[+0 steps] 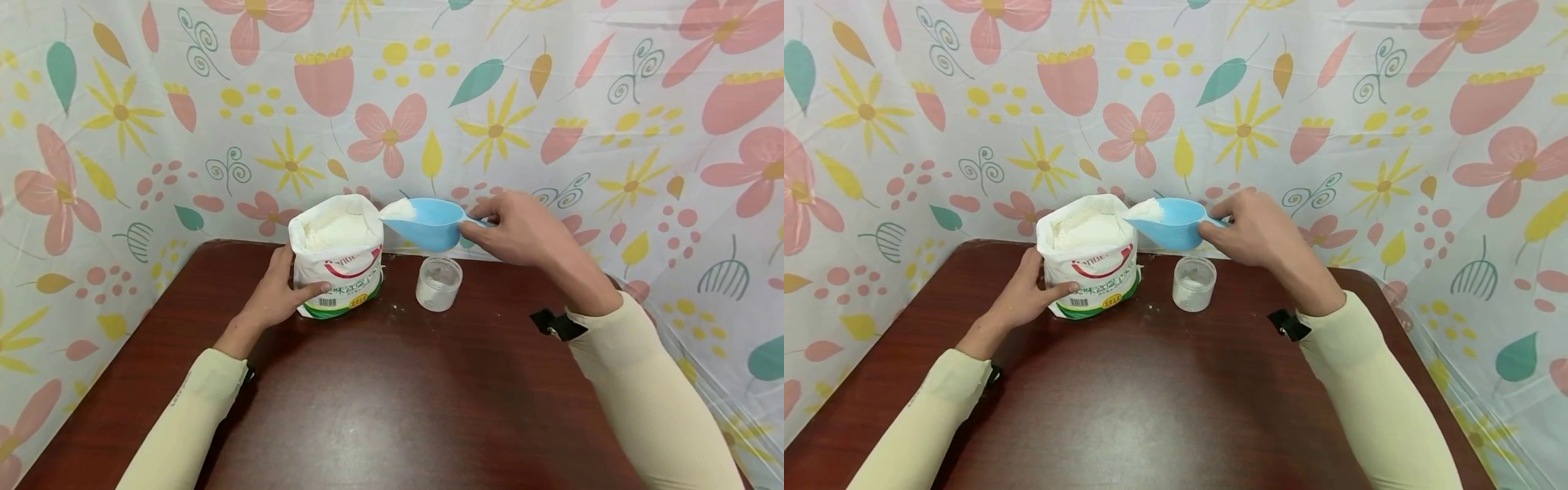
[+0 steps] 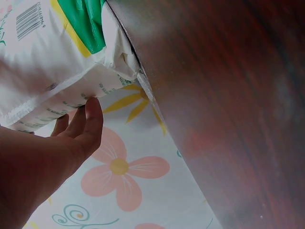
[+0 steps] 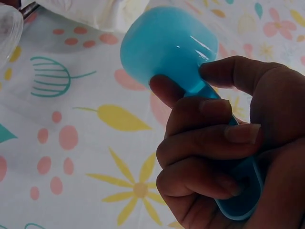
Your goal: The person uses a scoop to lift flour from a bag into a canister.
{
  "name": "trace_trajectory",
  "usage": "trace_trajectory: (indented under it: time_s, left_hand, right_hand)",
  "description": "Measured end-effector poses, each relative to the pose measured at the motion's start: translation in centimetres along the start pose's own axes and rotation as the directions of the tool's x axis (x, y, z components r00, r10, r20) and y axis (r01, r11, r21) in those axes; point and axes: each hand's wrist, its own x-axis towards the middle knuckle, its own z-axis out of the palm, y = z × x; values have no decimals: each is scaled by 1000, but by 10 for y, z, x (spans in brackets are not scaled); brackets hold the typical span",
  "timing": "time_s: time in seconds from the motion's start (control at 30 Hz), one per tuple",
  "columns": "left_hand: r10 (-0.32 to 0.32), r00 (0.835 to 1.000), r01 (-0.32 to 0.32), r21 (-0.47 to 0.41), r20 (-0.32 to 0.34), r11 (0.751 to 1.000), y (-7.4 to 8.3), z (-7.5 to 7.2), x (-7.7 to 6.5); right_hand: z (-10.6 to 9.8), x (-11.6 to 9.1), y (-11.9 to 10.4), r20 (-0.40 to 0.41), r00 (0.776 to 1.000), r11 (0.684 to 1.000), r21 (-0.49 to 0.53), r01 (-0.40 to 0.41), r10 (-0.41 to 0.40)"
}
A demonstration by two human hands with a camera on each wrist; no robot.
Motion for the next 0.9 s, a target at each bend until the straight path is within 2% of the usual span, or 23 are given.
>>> trace_trajectory:
  time_s: [0.23,0.33,0.8,0.9]
  left_hand:
    - [20,1000,-20,7,-2,1000,-2,-2,0]
    - [4,1000,-4,18,3,1000,-3,-2,-1]
    - [-5,1000,5,20,1,1000,-6,0,1]
    - [12,1000,-12,13,2,1000,-6,0,1]
  right_hand:
    - [3,-9,8,16,998,998,35,-58,57]
    - [4,-12,12,30,996,996,27,-83,82]
    - [9,-28,37,30,989,989,28,-145,145]
    - [10,-32,42,36,989,989,16,-147,146]
